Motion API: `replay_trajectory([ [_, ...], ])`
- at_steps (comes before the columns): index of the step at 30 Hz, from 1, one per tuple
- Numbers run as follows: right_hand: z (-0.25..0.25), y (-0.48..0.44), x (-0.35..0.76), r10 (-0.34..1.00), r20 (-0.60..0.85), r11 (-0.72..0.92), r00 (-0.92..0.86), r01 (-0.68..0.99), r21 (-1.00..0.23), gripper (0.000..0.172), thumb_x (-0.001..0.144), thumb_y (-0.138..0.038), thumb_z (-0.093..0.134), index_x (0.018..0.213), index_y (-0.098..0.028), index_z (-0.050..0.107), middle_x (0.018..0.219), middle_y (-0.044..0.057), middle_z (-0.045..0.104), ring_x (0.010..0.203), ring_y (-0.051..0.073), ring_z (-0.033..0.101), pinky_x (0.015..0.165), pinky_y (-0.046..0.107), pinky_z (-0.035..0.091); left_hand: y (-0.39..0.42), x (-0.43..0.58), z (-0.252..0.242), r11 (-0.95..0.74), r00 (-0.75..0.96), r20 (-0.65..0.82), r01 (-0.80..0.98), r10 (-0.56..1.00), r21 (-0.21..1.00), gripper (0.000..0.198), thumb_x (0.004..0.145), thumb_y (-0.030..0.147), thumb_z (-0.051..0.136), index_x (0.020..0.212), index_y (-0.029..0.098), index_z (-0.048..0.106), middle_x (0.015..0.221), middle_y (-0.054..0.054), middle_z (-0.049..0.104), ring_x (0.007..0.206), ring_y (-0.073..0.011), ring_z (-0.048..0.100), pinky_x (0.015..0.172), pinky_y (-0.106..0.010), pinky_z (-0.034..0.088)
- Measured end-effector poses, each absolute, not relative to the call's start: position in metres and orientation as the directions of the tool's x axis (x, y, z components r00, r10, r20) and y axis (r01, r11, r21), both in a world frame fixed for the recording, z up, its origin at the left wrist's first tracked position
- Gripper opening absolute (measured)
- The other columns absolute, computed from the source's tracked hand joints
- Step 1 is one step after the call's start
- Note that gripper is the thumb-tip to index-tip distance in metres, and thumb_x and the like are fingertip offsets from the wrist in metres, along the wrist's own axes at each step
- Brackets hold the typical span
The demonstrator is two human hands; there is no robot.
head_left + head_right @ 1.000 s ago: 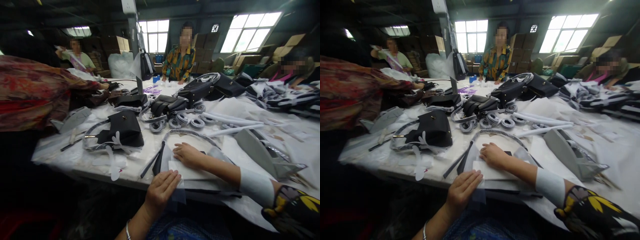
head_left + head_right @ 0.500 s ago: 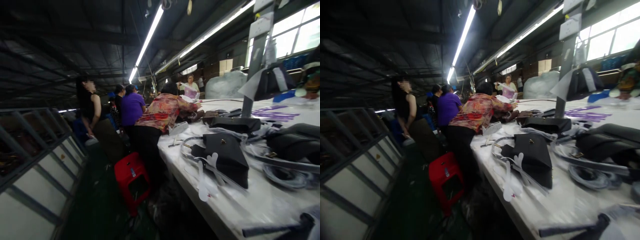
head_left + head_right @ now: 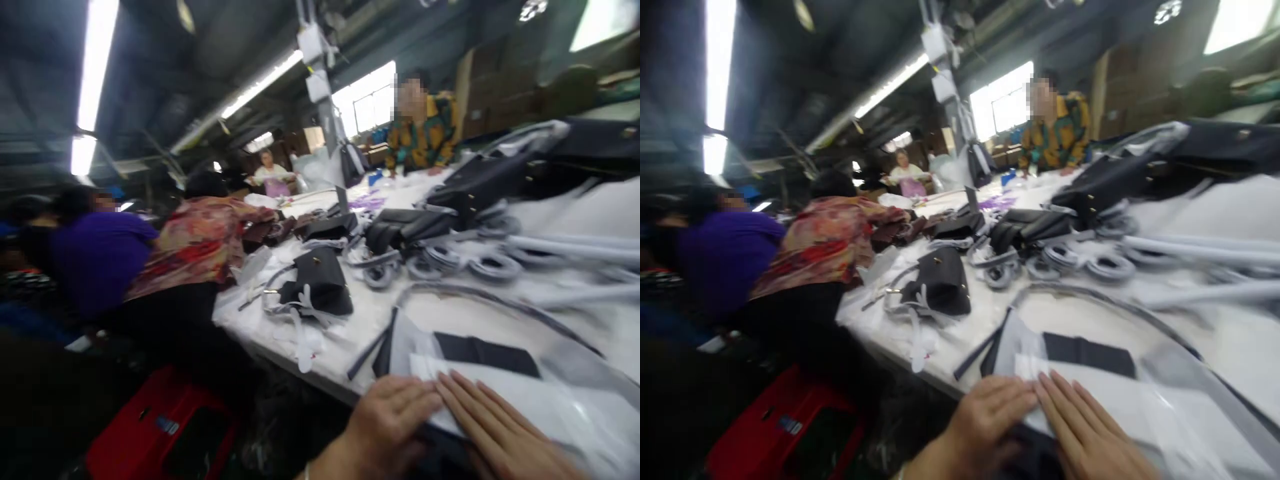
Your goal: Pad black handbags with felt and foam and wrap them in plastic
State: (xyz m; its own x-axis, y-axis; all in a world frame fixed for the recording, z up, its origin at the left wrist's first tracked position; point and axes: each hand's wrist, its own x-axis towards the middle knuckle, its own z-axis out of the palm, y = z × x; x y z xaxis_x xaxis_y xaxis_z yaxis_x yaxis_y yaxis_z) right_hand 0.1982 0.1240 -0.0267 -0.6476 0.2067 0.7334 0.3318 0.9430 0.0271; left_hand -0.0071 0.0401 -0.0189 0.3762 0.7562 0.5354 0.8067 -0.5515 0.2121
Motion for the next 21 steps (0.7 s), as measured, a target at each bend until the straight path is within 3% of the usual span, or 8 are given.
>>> replay_trajectory([
  [3,0.001,0.102,0.201,0.371,0.571,0.902,-0.732,0.431,-0.034,0.052,0.084,-0.008,0.047,0.135,-0.01,0.059,0.14,0.009,0.059,0.128,0.026,0.056,0.108,0.041,0.046,0.025,-0.018,0.014,-0.518,0.343,0.431,0.756,0.834,0.401,0.072,0.086,0.046,0.064,0.145,0.012,0.041,0.14,-0.014,0.058,0.132,-0.0251,0.052,0.111,-0.041,0.045],
  [6,0.014,0.102,0.193,0.487,0.448,0.869,-0.75,0.466,-0.164,0.05,0.086,-0.013,0.054,0.136,-0.009,0.057,0.141,0.011,0.057,0.132,0.027,0.052,0.112,0.044,0.043,0.029,-0.024,0.026,-0.46,0.318,0.352,0.751,0.881,0.473,0.058,0.092,0.043,0.058,0.142,0.016,0.046,0.14,-0.012,0.058,0.131,-0.0248,0.053,0.11,-0.042,0.046],
  [10,0.015,0.101,0.192,0.532,0.416,0.846,-0.737,0.474,-0.243,0.053,0.084,-0.014,0.061,0.136,-0.01,0.057,0.143,0.011,0.056,0.134,0.026,0.05,0.115,0.045,0.04,0.035,-0.02,0.013,-0.546,0.357,0.492,0.775,0.794,0.318,0.039,0.096,0.024,0.055,0.135,0.019,0.055,0.133,-0.009,0.065,0.126,-0.021,0.058,0.105,-0.038,0.05],
  [14,0.013,0.101,0.192,0.523,0.432,0.852,-0.734,0.46,-0.249,0.054,0.082,-0.013,0.063,0.136,-0.011,0.057,0.142,0.012,0.057,0.134,0.027,0.05,0.115,0.046,0.041,0.04,-0.021,-0.002,-0.609,0.433,0.624,0.788,0.65,0.087,0.038,0.094,0.011,0.056,0.131,0.019,0.06,0.13,-0.01,0.066,0.124,-0.0218,0.06,0.1,-0.038,0.054],
  [18,0.014,0.1,0.196,0.485,0.495,0.872,-0.721,0.44,-0.214,0.052,0.087,-0.011,0.058,0.139,-0.011,0.054,0.144,0.012,0.055,0.135,0.026,0.048,0.115,0.046,0.041,0.043,-0.023,-0.009,-0.616,0.439,0.676,0.787,0.593,0.03,0.039,0.095,0.008,0.053,0.131,0.019,0.06,0.128,-0.011,0.067,0.123,-0.022,0.061,0.098,-0.038,0.055],
  [21,0.007,0.084,0.208,0.329,0.629,0.941,-0.705,0.304,-0.151,0.044,0.095,-0.01,0.049,0.139,-0.013,0.054,0.14,0.01,0.058,0.138,0.022,0.045,0.115,0.043,0.04,0.043,-0.022,-0.012,-0.615,0.411,0.711,0.787,0.571,0.039,0.036,0.095,0.01,0.054,0.129,0.018,0.062,0.126,-0.011,0.069,0.122,-0.0225,0.062,0.096,-0.038,0.056],
])
